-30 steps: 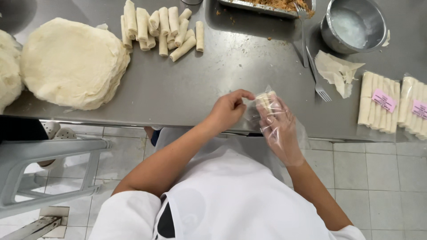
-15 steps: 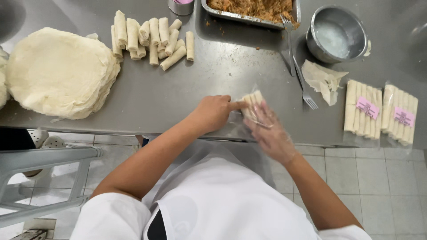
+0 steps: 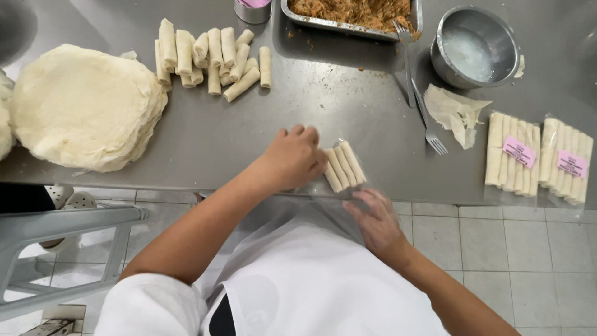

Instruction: The person packages spring rolls by picking them up from a pile and placing them into small plastic bags, eventually sealing one bag with a label.

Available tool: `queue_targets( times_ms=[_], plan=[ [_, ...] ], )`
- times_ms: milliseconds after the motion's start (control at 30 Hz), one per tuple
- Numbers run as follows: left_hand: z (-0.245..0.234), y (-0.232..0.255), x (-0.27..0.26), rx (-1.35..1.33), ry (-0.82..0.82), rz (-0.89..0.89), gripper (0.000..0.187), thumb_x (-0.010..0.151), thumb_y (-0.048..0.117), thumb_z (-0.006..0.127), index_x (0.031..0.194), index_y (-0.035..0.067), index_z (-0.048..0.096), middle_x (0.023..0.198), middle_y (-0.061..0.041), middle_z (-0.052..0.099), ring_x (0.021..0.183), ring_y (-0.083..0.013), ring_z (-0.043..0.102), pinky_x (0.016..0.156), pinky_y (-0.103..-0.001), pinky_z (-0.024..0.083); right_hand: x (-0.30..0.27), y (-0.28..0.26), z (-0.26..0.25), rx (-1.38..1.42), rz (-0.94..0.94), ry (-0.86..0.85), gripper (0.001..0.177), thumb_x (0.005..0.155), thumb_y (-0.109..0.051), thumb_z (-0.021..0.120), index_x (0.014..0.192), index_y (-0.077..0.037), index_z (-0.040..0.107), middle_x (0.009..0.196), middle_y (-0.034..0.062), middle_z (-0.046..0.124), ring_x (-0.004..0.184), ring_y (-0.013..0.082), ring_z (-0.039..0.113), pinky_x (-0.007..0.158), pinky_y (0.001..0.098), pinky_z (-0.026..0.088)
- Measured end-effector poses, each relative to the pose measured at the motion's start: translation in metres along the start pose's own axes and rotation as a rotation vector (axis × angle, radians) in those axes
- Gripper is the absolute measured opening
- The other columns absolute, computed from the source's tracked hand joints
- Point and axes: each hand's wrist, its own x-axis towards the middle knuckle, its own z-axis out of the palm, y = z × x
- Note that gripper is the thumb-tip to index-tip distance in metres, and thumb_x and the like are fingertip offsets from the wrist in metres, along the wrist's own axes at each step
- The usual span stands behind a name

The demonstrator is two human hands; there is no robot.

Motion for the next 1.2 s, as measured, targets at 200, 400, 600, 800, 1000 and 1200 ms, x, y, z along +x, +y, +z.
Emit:
queue_targets(
  times_ms=[200,400,600,800,1000,1200],
  plan=[
    [0.045,-0.004,0.071,-0.514,0.076,-0.128,0.044,0.096,0.037,0.053,0.122,0.003,0.063,0.103,-0.023,0.064,0.097,-0.0388,0.067,0.078,-0.048,0.055,0.047,0.015,0.008,0.028,-0.031,-0.066,0.028,0.093,-0.035,0.059,0.102,-0.009,0.069,0.093,0.0034,0.06,0.089,0.022,0.061,0.078,0.0403,0.047],
    [-0.007,0.037,0.05,-0.093,0.303,0.053,0.052,0.092,0.054,0.053,0.133,0.022,0.059,0.145,-0.018,0.04,0.131,-0.0413,0.043,0.101,-0.058,0.039,0.067,0.026,0.01,-0.001,0.115,-0.018,0.064,0.099,-0.057,0.035,0.136,-0.007,0.048,0.136,0.0144,0.045,0.134,0.0334,0.035,0.11,0.0553,0.024],
    [0.012,-0.01,0.062,-0.429,0.133,0.069,0.052,0.103,0.043,0.035,0.137,0.008,0.051,0.142,-0.022,0.046,0.132,-0.0421,0.045,0.107,-0.065,0.032,0.085,0.026,-0.02,-0.043,0.322,-0.385,0.05,0.096,-0.008,0.048,0.146,-0.007,0.041,0.147,0.0192,0.041,0.139,0.0413,0.035,0.109,0.0573,0.035],
    [0.029,-0.131,0.051,0.427,0.544,-0.363,0.024,0.075,0.037,0.076,0.083,0.015,0.073,0.099,-0.011,0.054,0.087,-0.0327,0.051,0.075,-0.044,0.042,0.025,0.01,-0.087,0.339,0.5,-0.426,0.038,0.095,-0.021,0.047,0.129,-0.012,0.061,0.131,0.0004,0.066,0.121,0.0154,0.062,0.102,0.0313,0.046],
    [0.017,-0.139,0.053,0.3,0.792,-0.365,0.045,0.048,-0.012,0.054,0.084,0.014,0.05,0.078,-0.004,0.048,0.066,-0.0269,0.045,0.054,-0.037,0.032,0.054,-0.019,-0.104,0.847,0.294,-0.011,0.032,0.095,-0.003,0.05,0.126,0.0,0.058,0.113,0.0122,0.073,0.104,0.0189,0.074,0.097,0.0283,0.062],
    [-0.045,-0.021,-0.022,-0.46,0.128,0.122,0.036,0.067,-0.016,0.047,0.089,0.009,0.063,0.074,-0.007,0.065,0.074,-0.0272,0.06,0.063,-0.039,0.044,0.11,-0.027,-0.02,0.583,0.415,-0.112,0.065,0.094,-0.031,0.054,0.149,-0.006,0.032,0.135,0.0117,0.052,0.123,0.0226,0.052,0.103,0.0368,0.043]
  ],
)
